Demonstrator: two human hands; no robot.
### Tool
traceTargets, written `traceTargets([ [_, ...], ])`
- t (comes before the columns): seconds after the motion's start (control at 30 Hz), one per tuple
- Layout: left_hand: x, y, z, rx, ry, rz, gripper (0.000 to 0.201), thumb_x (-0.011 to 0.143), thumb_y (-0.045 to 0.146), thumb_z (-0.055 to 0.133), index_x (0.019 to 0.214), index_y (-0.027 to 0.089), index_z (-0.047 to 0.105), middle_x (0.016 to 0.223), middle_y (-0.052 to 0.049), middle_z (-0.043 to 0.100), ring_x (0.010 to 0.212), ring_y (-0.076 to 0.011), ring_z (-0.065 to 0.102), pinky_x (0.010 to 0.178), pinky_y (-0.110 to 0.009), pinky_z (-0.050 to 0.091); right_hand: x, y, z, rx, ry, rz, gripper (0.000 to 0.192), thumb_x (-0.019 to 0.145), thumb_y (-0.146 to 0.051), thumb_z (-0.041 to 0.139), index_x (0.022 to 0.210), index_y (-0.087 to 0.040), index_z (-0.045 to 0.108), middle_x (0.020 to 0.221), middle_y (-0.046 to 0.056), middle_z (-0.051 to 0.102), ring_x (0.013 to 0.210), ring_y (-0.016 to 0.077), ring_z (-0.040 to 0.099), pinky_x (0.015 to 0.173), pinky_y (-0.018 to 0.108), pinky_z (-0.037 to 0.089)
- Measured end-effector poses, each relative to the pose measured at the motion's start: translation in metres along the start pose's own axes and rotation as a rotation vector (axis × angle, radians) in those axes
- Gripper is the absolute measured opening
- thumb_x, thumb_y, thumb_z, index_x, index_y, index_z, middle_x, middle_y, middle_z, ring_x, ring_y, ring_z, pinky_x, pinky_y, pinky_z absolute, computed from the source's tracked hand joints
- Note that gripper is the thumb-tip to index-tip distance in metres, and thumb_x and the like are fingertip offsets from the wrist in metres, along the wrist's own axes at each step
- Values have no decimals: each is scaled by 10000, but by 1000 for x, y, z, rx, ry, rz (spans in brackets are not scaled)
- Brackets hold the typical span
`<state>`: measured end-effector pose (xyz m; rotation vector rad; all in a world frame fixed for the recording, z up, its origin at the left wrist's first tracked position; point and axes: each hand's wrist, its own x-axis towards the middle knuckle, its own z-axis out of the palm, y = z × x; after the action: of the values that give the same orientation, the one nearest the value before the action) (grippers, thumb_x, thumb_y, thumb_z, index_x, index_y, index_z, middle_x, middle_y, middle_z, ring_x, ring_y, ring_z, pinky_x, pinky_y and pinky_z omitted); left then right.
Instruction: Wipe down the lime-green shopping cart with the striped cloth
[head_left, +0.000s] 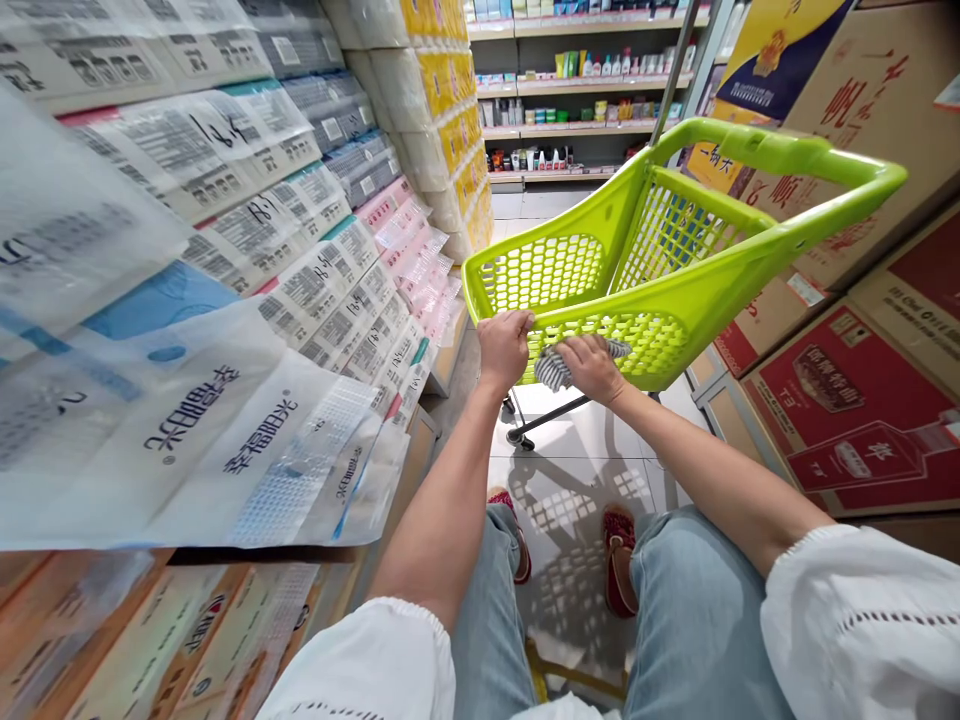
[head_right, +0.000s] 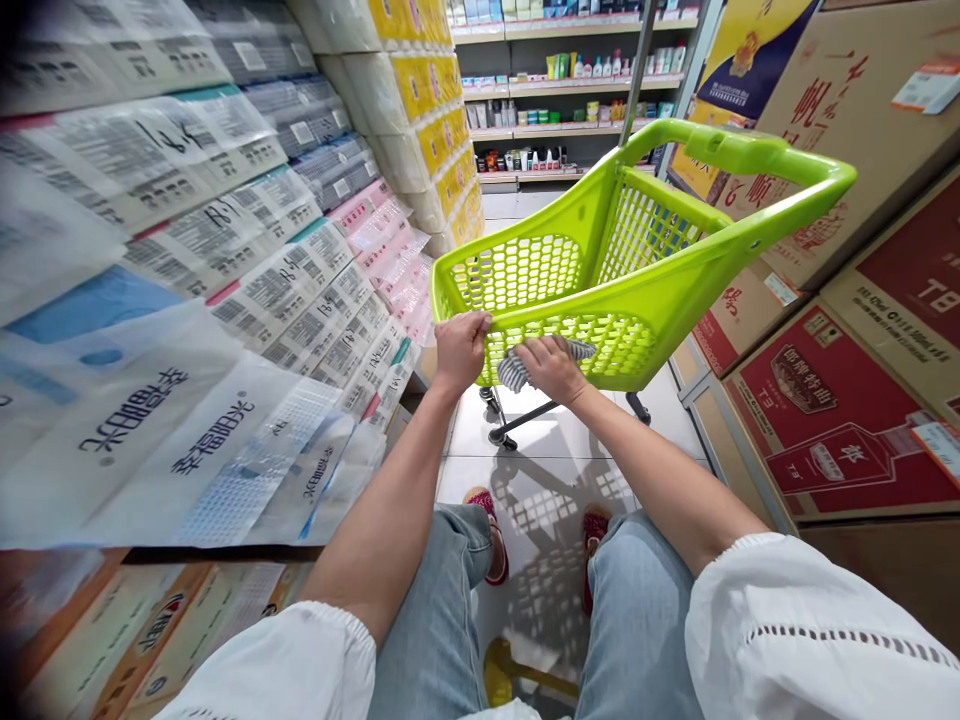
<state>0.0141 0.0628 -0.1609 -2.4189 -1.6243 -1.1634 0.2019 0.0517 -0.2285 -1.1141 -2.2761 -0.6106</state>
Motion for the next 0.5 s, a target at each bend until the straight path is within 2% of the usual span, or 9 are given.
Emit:
traceTargets([
  [0.1,-1,0,0,5,2,0,235,909,206,404,921,237,636,959,-24,699,915,-179,602,801,-327,341,24,11,-28,19,110,133,375,895,-313,443,1228,-169,538,1212,133,545,1100,267,447,962,402,293],
  [0.17,-1,1,1,13,1,5,228,904,199,409,910,238,633,941,-18,699,903,-176,602,795,-327,338,30,13,-37,28,151,182,410,883,-324,452,1254,-162,516,1232,140,525,1123,276,435,976,413,286],
  [0.27,-2,1,2,21,6,16,223,911,209,405,916,238,626,956,-15,699,905,-175,604,796,-330,336,23,8,-27,37,126,170,361,891,-277,427,1213,-167,547,1212,130,546,1095,260,449,959,396,298],
  [0.4,-1,0,1,33,3,2,242,928,235,380,938,241,622,979,-31,697,929,-184,601,803,-334,337,-3,0,-1,34,-37,60,318,900,-230,411,1159,-189,591,1137,111,600,1001,234,483,917,377,317],
  [0.5,-1,2,0,44,1,-3,240,927,241,381,921,241,621,937,-33,693,914,-194,594,778,-338,329,-15,3,-2,58,-78,6,335,867,-260,473,1170,-176,587,1145,115,597,991,240,486,904,372,334],
])
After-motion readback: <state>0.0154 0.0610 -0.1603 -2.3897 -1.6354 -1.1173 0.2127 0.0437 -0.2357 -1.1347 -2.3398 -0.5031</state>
